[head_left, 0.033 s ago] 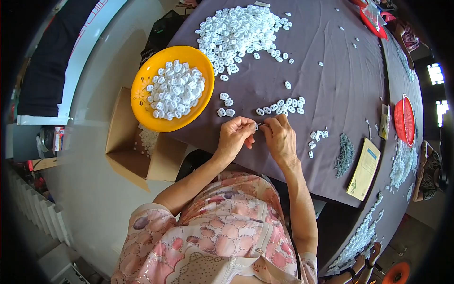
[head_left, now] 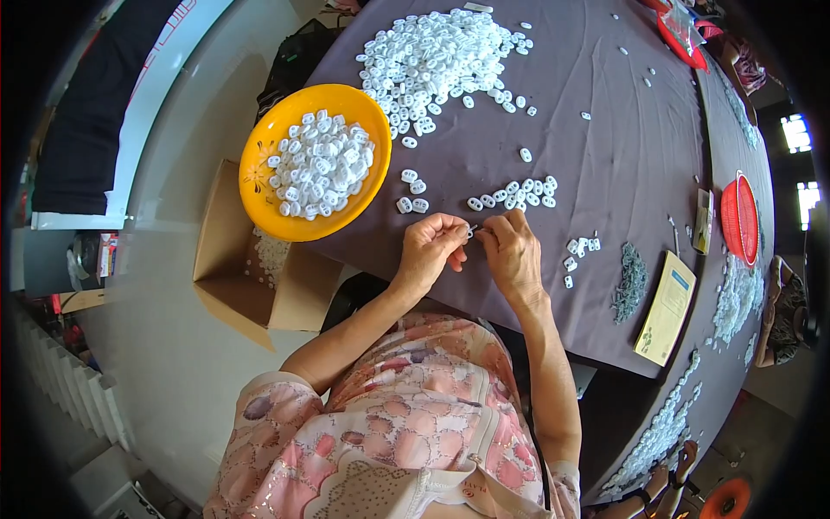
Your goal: The person assembles plastic fasteners by fitting the components together by hand.
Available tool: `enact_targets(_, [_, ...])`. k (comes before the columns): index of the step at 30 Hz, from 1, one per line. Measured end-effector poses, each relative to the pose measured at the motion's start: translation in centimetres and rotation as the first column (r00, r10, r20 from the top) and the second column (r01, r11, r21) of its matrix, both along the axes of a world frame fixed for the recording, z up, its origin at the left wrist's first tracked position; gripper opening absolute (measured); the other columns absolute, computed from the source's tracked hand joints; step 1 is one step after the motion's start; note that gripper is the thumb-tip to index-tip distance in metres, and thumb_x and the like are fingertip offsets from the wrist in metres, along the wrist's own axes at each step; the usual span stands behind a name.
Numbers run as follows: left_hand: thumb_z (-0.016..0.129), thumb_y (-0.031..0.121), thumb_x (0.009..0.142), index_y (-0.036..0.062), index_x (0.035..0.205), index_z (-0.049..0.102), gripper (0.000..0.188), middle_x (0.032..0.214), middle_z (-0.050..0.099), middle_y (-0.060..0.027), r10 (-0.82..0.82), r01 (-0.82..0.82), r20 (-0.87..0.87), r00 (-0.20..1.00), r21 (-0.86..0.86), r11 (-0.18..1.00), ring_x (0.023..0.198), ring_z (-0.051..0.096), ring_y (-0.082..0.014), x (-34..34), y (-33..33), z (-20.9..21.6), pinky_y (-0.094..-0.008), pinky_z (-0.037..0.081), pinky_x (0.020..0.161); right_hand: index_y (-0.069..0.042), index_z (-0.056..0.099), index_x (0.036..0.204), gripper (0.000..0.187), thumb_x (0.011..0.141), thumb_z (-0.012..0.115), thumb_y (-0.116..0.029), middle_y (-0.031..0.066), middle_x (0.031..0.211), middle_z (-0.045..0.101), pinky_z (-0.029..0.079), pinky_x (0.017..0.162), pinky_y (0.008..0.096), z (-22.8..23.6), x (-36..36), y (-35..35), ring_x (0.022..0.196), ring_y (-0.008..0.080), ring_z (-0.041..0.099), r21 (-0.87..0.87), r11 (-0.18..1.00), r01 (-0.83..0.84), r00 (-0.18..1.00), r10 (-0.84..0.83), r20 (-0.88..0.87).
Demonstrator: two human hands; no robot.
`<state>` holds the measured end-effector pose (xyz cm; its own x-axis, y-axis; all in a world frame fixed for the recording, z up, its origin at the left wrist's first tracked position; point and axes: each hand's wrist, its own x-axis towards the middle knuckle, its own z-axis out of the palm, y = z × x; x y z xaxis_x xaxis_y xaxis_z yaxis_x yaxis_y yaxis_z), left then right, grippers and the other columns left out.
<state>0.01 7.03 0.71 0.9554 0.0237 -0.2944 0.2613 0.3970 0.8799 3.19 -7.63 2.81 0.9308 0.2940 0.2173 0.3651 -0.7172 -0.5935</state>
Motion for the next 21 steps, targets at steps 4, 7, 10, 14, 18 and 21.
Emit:
enact_targets(4, [0.059,0.013,0.087,-0.0007,0.090,0.060,0.014,0.072,0.059,-0.0039,-0.031,0.032,-0.009,0.999,0.010,0.999,0.055,0.057,-0.0094,-0.1,-0.6,0.4,-0.0213,0.047,0.044,-0.004,0.059,0.083,0.011,0.075,0.067,-0.007,0.0099,0.078,0.057,0.049,0.055,0.0350,-0.4,-0.6,-0.8,0.064,0.0248,0.060,0.084,0.996,0.019,0.999,-0.023,0.048])
enact_targets(7, [0.060,0.012,0.087,-0.0011,0.090,0.060,0.014,0.072,0.059,-0.0041,-0.059,0.059,-0.022,0.998,0.003,0.998,0.054,0.057,-0.0094,-0.2,-1.4,1.0,-0.0214,0.047,0.044,-0.001,0.060,0.086,0.006,0.081,0.064,-0.003,0.0050,0.079,0.063,0.050,0.052,0.0240,-0.7,-1.4,-1.4,0.063,0.0089,0.060,0.573,0.688,0.445,0.823,-0.062,-0.564])
enact_targets(10, [0.059,0.010,0.086,-0.0016,0.085,0.060,0.012,0.069,0.058,-0.0037,-0.070,0.070,-0.015,0.997,0.012,0.997,0.051,0.055,-0.0085,-0.3,-2.2,1.3,-0.0209,0.046,0.043,0.001,0.061,0.089,0.006,0.084,0.061,-0.002,0.0036,0.081,0.063,0.052,0.056,0.0227,-0.4,-1.8,-1.9,0.066,0.0097,0.061,0.746,0.411,0.524,0.812,0.024,-0.584])
enact_targets(14, [0.059,0.010,0.086,-0.0013,0.086,0.060,0.011,0.069,0.058,-0.0033,-0.096,0.098,-0.042,0.994,0.044,0.994,0.051,0.055,-0.0083,-0.3,-3.0,1.9,-0.0210,0.046,0.043,0.002,0.062,0.093,0.010,0.084,0.060,-0.001,0.0043,0.082,0.063,0.054,0.059,0.0229,0.6,-2.6,-2.3,0.068,0.0098,0.061,0.756,0.408,0.511,0.823,0.021,-0.568])
enact_targets(18, [0.059,0.010,0.086,-0.0011,0.085,0.060,0.011,0.068,0.058,-0.0026,-0.100,0.102,-0.034,0.994,0.085,0.991,0.051,0.055,-0.0076,-0.3,-3.4,2.3,-0.0209,0.046,0.043,0.002,0.062,0.096,0.012,0.084,0.060,0.000,0.0047,0.084,0.064,0.053,0.060,0.0230,0.7,-2.8,-2.6,0.069,0.0097,0.061,0.776,0.429,0.462,0.852,0.025,-0.522])
enact_targets(21, [0.059,0.009,0.086,-0.0011,0.085,0.060,0.010,0.068,0.058,-0.0022,-0.115,0.115,-0.005,0.993,0.141,0.983,0.051,0.055,-0.0071,-0.4,-3.5,2.4,-0.0207,0.046,0.043,0.002,0.062,0.096,0.013,0.084,0.060,0.000,0.0047,0.084,0.064,0.053,0.060,0.0229,0.6,-2.9,-2.7,0.070,0.0094,0.061,0.767,0.462,0.445,0.861,0.015,-0.508])
